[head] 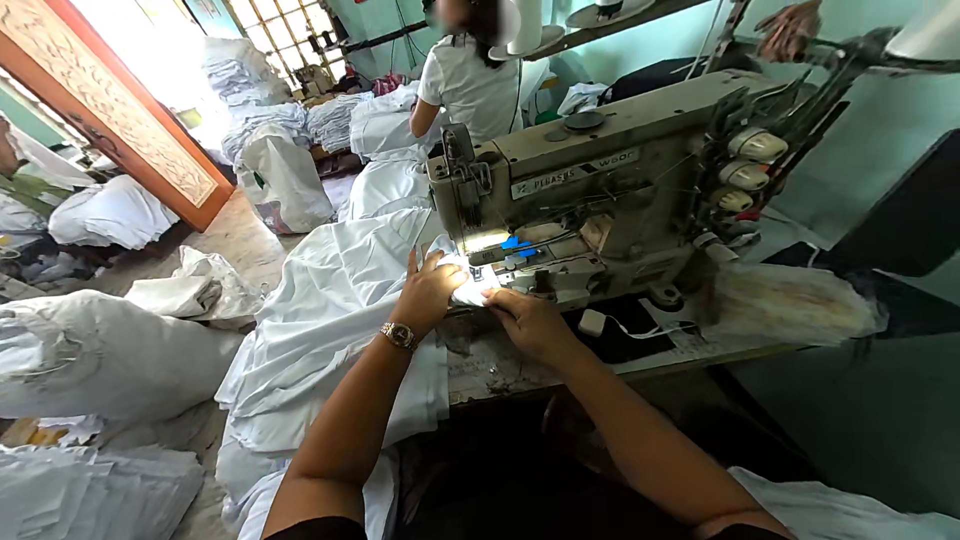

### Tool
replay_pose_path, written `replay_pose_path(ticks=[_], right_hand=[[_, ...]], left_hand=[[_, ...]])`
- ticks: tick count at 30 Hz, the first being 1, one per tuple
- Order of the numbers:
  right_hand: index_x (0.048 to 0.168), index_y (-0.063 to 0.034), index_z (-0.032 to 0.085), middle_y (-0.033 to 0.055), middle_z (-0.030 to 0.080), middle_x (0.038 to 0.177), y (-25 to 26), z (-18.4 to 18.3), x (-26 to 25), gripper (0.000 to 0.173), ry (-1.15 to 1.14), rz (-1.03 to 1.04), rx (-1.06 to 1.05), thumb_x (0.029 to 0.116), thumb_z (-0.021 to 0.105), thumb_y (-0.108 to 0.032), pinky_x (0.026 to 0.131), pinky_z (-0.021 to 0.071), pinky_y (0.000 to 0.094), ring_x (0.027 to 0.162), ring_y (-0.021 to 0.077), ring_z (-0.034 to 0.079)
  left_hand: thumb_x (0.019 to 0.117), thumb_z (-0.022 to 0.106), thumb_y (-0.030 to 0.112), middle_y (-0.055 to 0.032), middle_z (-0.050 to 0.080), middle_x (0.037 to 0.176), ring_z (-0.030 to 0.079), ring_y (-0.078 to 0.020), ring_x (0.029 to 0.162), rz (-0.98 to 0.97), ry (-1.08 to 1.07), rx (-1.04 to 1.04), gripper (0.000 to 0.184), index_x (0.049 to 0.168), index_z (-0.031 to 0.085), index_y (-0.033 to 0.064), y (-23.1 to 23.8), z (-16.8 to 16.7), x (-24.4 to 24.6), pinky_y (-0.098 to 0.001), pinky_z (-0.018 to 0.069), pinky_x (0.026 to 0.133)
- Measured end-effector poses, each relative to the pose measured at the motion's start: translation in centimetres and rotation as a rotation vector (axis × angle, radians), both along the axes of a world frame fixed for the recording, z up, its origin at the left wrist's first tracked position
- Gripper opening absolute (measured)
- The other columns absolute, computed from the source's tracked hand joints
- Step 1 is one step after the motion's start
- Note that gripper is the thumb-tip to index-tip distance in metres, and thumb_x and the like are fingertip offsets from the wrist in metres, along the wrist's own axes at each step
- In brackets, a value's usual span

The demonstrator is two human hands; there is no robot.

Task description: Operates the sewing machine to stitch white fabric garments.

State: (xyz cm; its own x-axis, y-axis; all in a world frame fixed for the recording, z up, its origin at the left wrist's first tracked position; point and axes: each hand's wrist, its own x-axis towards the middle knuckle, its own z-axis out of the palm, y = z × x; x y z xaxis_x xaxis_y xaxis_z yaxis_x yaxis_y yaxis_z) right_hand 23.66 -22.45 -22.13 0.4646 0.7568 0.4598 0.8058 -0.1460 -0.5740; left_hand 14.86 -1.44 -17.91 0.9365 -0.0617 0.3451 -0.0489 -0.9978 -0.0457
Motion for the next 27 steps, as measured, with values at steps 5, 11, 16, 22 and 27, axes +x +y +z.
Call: replay_pose_path(ticks=[5, 11, 16, 22, 27], right_hand=[[0.116, -0.0076, 0.073, 0.0111, 0.073, 0.115, -1.0, -3.4, -2.1, 0.026, -0.038, -0.002, 0.328, 0.1031, 0.051, -0.01, 0.089, 0.0599, 0.0332, 0.104, 0.0182, 0.072], [0.117, -0.0088, 0.073, 0.0098, 0.072, 0.097, -0.5, -8.4, -4.3, 0.027, -0.014, 0.061, 0.18, 0.0946, 0.057, -0.008, 0.073, 0.0613, 0.0365, 0.082, 0.0205, 0.071], [0.118, -0.0102, 0.073, 0.0086, 0.072, 0.096, -0.3, -8.5, -4.1, 0.031, -0.024, 0.076, 0.131, 0.0905, 0.059, -0.008, 0.073, 0.0605, 0.036, 0.08, 0.0204, 0.071], [0.117, -0.0107, 0.074, 0.0083, 0.074, 0.095, -0.2, -8.3, -4.1, 0.029, -0.019, 0.076, 0.069, 0.0913, 0.062, -0.012, 0.075, 0.0611, 0.0397, 0.083, 0.0222, 0.073], [0.117, -0.0095, 0.074, 0.0079, 0.075, 0.104, 0.1, -8.0, -4.1, 0.028, 0.046, 0.042, 0.044, 0.0911, 0.063, -0.012, 0.083, 0.0611, 0.042, 0.093, 0.0217, 0.074]], left_hand=[[0.0937, 0.06, 0.001, -0.0012, 0.071, 0.125, 0.05, -0.0312, 0.139, 0.007, -0.008, -0.038, 0.034, 0.117, 0.076, 0.0208, 0.2, -0.6, 0.2, -0.0591, 0.0435, 0.107], [0.0955, 0.057, 0.001, -0.0008, 0.071, 0.127, 0.05, -0.0297, 0.139, 0.015, -0.011, -0.077, 0.033, 0.116, 0.075, 0.0192, 0.3, -0.8, 0.3, -0.0561, 0.0452, 0.107], [0.094, 0.058, -0.001, -0.0006, 0.071, 0.126, 0.051, -0.0296, 0.139, 0.021, -0.022, -0.096, 0.032, 0.114, 0.075, 0.0179, 0.3, -1.0, 0.3, -0.0558, 0.046, 0.106], [0.0941, 0.055, -0.003, -0.0042, 0.066, 0.136, 0.05, -0.031, 0.139, 0.024, -0.014, -0.144, 0.036, 0.116, 0.076, 0.0178, 0.3, -0.8, 0.5, -0.0565, 0.046, 0.106], [0.0894, 0.053, -0.01, -0.0089, 0.072, 0.122, 0.062, -0.0265, 0.125, -0.076, -0.14, -0.25, 0.029, 0.1, 0.077, 0.0035, 1.0, -0.9, 1.4, -0.0443, 0.0471, 0.111]])
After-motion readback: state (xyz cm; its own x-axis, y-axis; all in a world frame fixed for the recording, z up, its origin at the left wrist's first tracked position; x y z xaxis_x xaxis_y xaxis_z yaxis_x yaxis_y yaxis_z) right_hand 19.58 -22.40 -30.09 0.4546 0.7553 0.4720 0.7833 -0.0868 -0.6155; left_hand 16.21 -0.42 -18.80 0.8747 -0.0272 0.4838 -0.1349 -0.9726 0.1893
